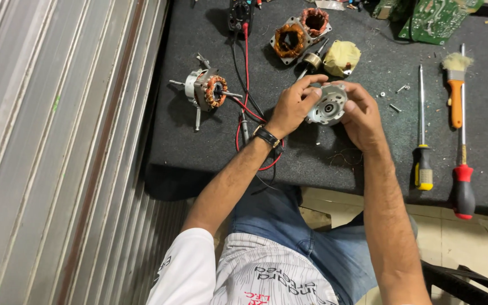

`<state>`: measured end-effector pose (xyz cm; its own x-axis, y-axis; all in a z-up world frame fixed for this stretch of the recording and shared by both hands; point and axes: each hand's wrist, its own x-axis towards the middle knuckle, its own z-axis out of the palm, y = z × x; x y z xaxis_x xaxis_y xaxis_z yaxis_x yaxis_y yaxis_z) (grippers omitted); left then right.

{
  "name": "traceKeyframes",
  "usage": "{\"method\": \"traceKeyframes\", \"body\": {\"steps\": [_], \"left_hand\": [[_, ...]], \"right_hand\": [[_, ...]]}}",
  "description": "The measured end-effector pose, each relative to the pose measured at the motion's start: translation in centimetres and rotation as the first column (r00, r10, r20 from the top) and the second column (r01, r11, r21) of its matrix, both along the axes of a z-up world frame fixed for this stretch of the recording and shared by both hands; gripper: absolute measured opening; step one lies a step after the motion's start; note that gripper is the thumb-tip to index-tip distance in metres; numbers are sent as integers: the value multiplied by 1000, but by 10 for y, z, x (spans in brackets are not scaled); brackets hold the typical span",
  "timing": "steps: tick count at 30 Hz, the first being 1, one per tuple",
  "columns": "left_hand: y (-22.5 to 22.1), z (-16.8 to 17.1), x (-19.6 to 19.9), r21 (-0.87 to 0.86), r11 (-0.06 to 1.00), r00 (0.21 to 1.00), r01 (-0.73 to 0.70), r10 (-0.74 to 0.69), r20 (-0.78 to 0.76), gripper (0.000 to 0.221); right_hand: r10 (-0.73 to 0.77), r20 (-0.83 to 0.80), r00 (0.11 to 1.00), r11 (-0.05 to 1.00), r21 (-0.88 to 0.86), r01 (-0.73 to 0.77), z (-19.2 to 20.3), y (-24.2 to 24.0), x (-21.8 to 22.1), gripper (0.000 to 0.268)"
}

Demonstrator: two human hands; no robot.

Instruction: Disassembling and inspecting a small electric motor on a workbench using hand tools

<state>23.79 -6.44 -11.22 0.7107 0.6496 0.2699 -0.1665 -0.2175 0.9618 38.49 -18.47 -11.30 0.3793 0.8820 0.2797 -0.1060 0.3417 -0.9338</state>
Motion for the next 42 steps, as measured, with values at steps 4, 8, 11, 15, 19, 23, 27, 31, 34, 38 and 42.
{"method": "traceKeyframes", "body": {"steps": [4,8,11,15,19,23,27,31,34,38,42], "left_hand": [[2,-1,1,2,1000,1000,-5,5,-2,31],[0,-3,3,17,1000,1000,-8,8,-2,31],[2,-4,3,27,1000,1000,-5,5,-3,30],[3,1,3,38,999,1000,-7,8,-17,30],[3,1,3,36,999,1000,4,-3,-20,31],[-5,15,-4,-2,999,999,44,-44,26,46],[-11,36,-17,163,978,991,133,-131,-20,83],[-14,23,-14,378,911,986,164,-145,-80,91],[-16,21,-13,385,897,974,218,-176,-142,102],[-10,9,-6,327,932,987,158,-161,-18,70],[-11,35,-13,120,981,981,152,-164,103,41]], "right_hand": [[20,18,1000,1000,-9,-20,7,0,-4,67],[27,47,999,999,16,-28,12,-1,-5,74],[29,41,999,1000,9,-29,11,-1,-5,73],[36,13,999,999,0,-36,3,-1,0,67],[36,-12,999,999,-3,-36,0,-2,1,66],[11,-43,999,1000,-7,-12,16,-5,-7,63],[-34,-113,993,999,-2,34,18,-5,-6,58],[-88,-155,984,996,-7,88,6,-8,2,60],[-102,-145,984,995,-9,102,8,-9,0,60],[-98,-150,984,995,14,102,-14,-8,15,60],[-45,-229,972,997,48,58,-12,-8,10,58]]}}
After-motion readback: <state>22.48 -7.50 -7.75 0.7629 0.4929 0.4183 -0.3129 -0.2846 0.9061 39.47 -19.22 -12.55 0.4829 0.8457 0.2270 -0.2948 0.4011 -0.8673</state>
